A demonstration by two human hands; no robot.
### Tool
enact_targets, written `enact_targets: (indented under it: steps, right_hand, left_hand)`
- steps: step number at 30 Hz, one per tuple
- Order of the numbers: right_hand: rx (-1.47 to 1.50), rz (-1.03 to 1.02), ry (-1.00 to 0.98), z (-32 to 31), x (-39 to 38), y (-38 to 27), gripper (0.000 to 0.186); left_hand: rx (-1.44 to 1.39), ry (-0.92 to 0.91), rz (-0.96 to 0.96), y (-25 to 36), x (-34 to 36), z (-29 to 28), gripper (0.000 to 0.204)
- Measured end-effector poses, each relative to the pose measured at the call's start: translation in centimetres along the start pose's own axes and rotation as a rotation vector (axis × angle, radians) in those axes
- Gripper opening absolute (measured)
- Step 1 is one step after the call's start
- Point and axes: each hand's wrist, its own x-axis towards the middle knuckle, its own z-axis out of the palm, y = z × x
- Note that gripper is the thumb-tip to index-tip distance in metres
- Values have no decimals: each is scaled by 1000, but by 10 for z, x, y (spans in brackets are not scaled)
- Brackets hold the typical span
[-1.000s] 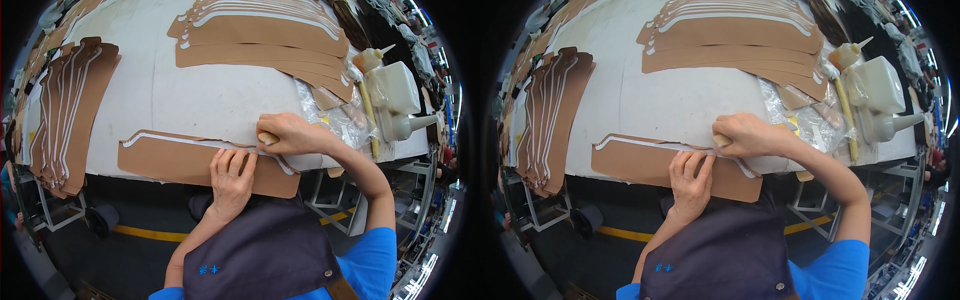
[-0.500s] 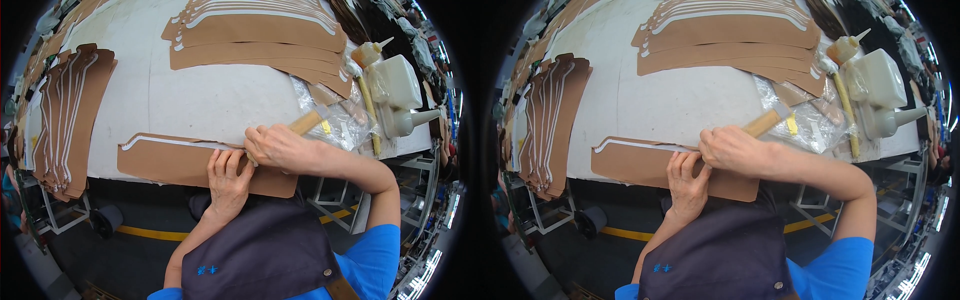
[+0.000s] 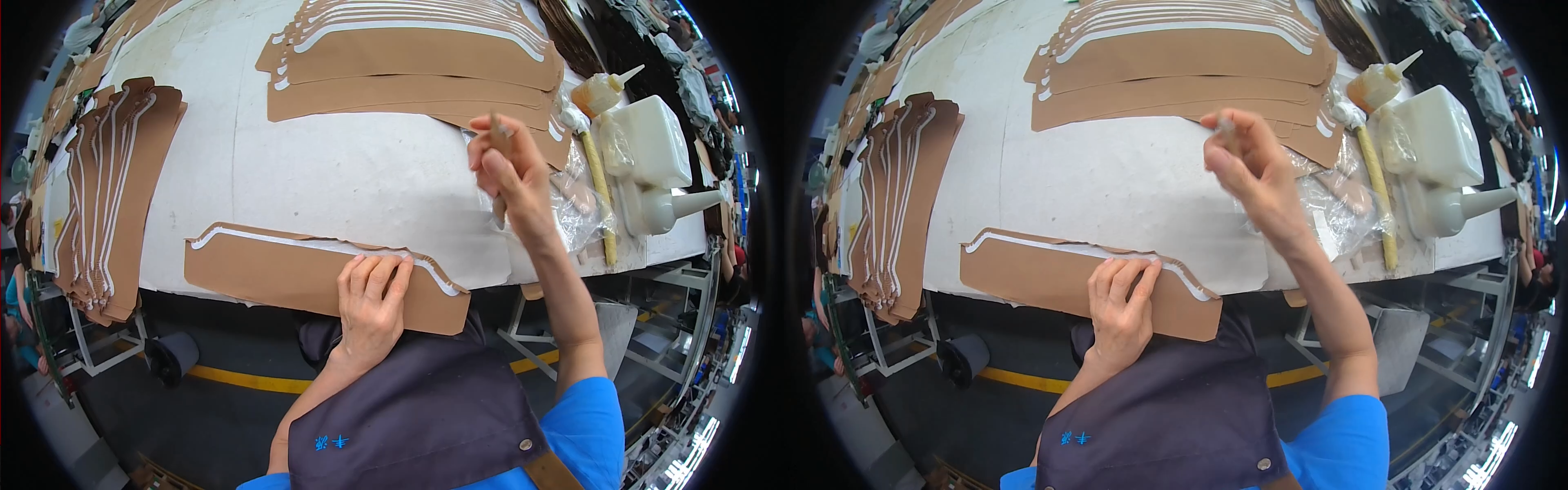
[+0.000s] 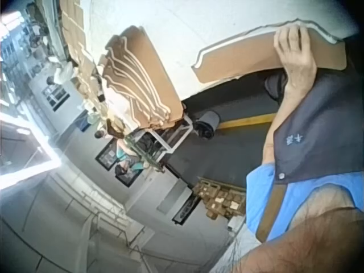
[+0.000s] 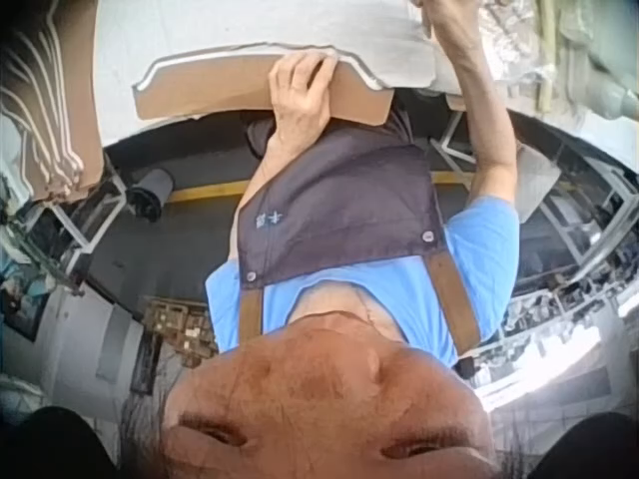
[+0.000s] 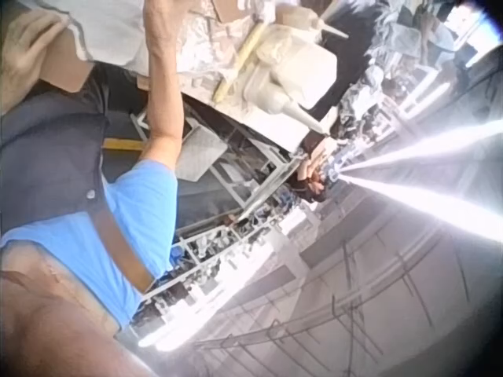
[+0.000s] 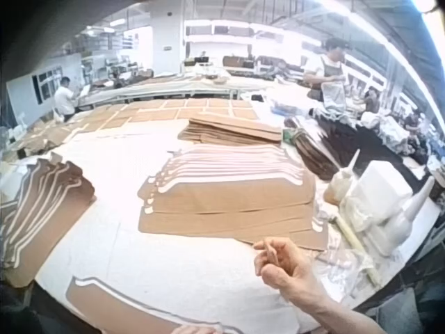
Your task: Folding and pressing the glued edges of leather components using a wooden folder tool.
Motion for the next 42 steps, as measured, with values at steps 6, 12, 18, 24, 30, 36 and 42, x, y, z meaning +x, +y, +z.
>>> enact_targets:
  steps: [6,12,18,24,30,36,42]
  right_hand:
    - [-387,-346,-269,9,-14,14,41]
    - [-837,-296,-595,-17,-17,-4,45]
    - [-881,-202,-676,-32,-24,4,45]
    - [-993,-407,-650,-26,-30,4,41]
    - [-999,-283,-772,-29,-16,-9,46]
    - [-1274,-428,-869,-28,-13,-19,50]
    - [-1171,-612,-963,-29,-7,-10,43]
  left_hand:
    - [44,-21,-28,9,-1,2,48]
    - [43,-112,-74,13,1,-5,52]
    - [18,-106,-84,15,0,-3,50]
    - [-12,-47,-115,12,-4,0,48]
    - [51,-37,-87,13,-3,2,48]
    - [77,-32,-112,16,2,0,41]
    - [82,-16,-113,15,2,3,42]
